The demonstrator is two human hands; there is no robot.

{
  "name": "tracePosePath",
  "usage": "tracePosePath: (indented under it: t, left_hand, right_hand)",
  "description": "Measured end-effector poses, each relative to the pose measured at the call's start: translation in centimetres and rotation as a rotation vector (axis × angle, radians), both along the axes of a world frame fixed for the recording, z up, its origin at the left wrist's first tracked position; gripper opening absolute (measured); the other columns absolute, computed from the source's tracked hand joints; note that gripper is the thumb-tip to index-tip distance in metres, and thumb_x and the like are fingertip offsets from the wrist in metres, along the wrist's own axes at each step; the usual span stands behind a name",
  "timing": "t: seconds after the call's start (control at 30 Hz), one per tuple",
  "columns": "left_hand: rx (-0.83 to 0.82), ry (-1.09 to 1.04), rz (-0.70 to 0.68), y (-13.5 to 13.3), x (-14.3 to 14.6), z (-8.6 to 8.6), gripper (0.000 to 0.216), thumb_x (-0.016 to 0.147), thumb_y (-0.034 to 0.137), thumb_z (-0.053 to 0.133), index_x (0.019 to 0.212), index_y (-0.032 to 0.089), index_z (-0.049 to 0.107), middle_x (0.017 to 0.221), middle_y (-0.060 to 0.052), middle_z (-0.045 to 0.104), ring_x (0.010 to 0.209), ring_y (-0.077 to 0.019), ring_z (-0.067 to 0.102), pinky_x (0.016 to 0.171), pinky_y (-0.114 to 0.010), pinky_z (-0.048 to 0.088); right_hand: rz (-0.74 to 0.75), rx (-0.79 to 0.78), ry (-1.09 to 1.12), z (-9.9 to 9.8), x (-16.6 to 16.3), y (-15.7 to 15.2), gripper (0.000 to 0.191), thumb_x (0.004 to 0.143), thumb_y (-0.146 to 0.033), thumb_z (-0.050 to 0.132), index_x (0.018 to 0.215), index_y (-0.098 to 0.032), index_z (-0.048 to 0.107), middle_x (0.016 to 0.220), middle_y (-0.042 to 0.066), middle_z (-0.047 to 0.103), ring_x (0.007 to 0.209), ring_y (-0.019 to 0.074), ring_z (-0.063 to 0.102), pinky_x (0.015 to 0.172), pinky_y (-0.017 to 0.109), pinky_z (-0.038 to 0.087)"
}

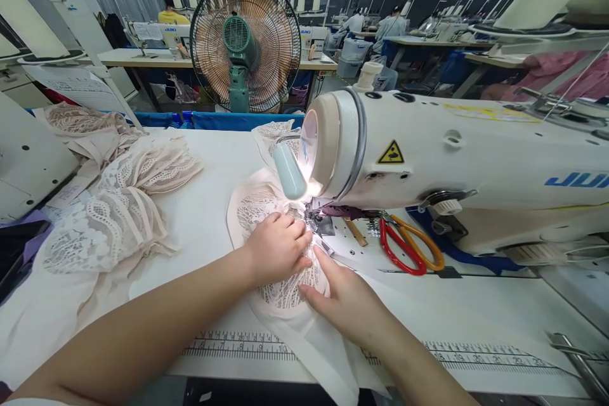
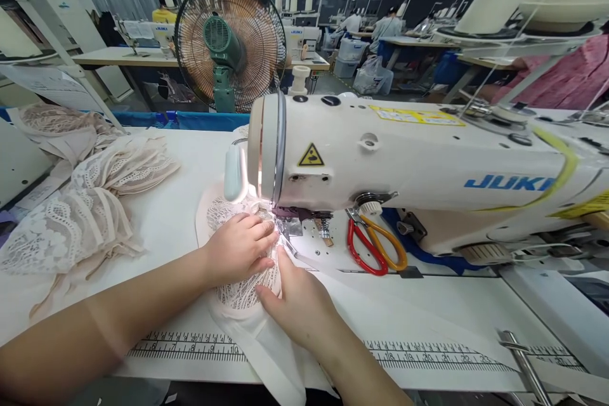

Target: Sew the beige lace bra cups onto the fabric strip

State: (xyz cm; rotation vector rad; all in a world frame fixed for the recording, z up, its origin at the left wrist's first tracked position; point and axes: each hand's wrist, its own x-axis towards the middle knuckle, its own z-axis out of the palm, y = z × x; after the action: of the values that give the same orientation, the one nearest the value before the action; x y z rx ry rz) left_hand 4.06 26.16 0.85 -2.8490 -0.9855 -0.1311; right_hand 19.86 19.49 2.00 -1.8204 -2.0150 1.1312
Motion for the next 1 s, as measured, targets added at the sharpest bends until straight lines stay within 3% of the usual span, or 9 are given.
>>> tracePosePath:
  t: [0.23,0.47,0.6,0.8,1.0]
  left_hand:
    - [0.018,-0.001,0.023,0.1,0.0,-0.3,0.048,0.089,0.048,0.042,0.12,0.014,0.055,0.121,-0.01,0.058,0.105,-0.0265,0.051,0.091,-0.04,0.036]
    - [0.03,-0.019,0.031,0.0,-0.1,-0.3,0.043,0.091,0.043,0.04,0.119,0.014,0.056,0.119,-0.011,0.059,0.107,-0.0269,0.052,0.094,-0.043,0.036]
    - [-0.012,-0.015,0.034,-0.8,-0.4,0.5,0.042,0.089,0.048,0.042,0.113,0.017,0.059,0.114,-0.011,0.061,0.108,-0.0284,0.052,0.098,-0.05,0.032]
    - [-0.178,0.063,0.126,-2.0,-0.6,2.3,0.062,0.083,0.063,0.042,0.122,0.016,0.053,0.123,-0.014,0.055,0.117,-0.0328,0.046,0.099,-0.06,0.028]
    - [-0.22,0.067,0.168,-1.2,-0.7,1.9,0.056,0.083,0.056,0.047,0.126,0.019,0.049,0.131,-0.015,0.05,0.123,-0.0329,0.041,0.099,-0.062,0.028]
  right_hand:
    - [0.009,0.008,-0.018,0.3,-0.1,0.0,0.058,0.079,-0.036,0.048,0.131,-0.013,0.037,0.056,-0.005,0.047,0.056,0.0185,0.052,0.052,0.028,0.035]
    - [0.004,-0.001,-0.021,0.7,0.1,0.1,0.061,0.082,-0.039,0.044,0.136,-0.013,0.032,0.066,0.0,0.059,0.062,0.02,0.057,0.057,0.029,0.04]
    - [0.071,0.042,-0.098,1.2,0.9,-0.4,0.053,0.084,-0.038,0.042,0.133,-0.018,0.041,0.075,0.004,0.065,0.067,0.0212,0.059,0.061,0.031,0.042]
    - [0.138,0.081,-0.215,0.4,2.7,-1.7,0.047,0.086,-0.037,0.04,0.13,-0.025,0.049,0.095,0.006,0.068,0.083,0.0235,0.061,0.066,0.032,0.043]
    - [0.157,0.068,-0.276,0.3,2.5,-1.6,0.05,0.087,-0.035,0.037,0.135,-0.022,0.044,0.075,0.003,0.064,0.07,0.0214,0.059,0.059,0.03,0.04]
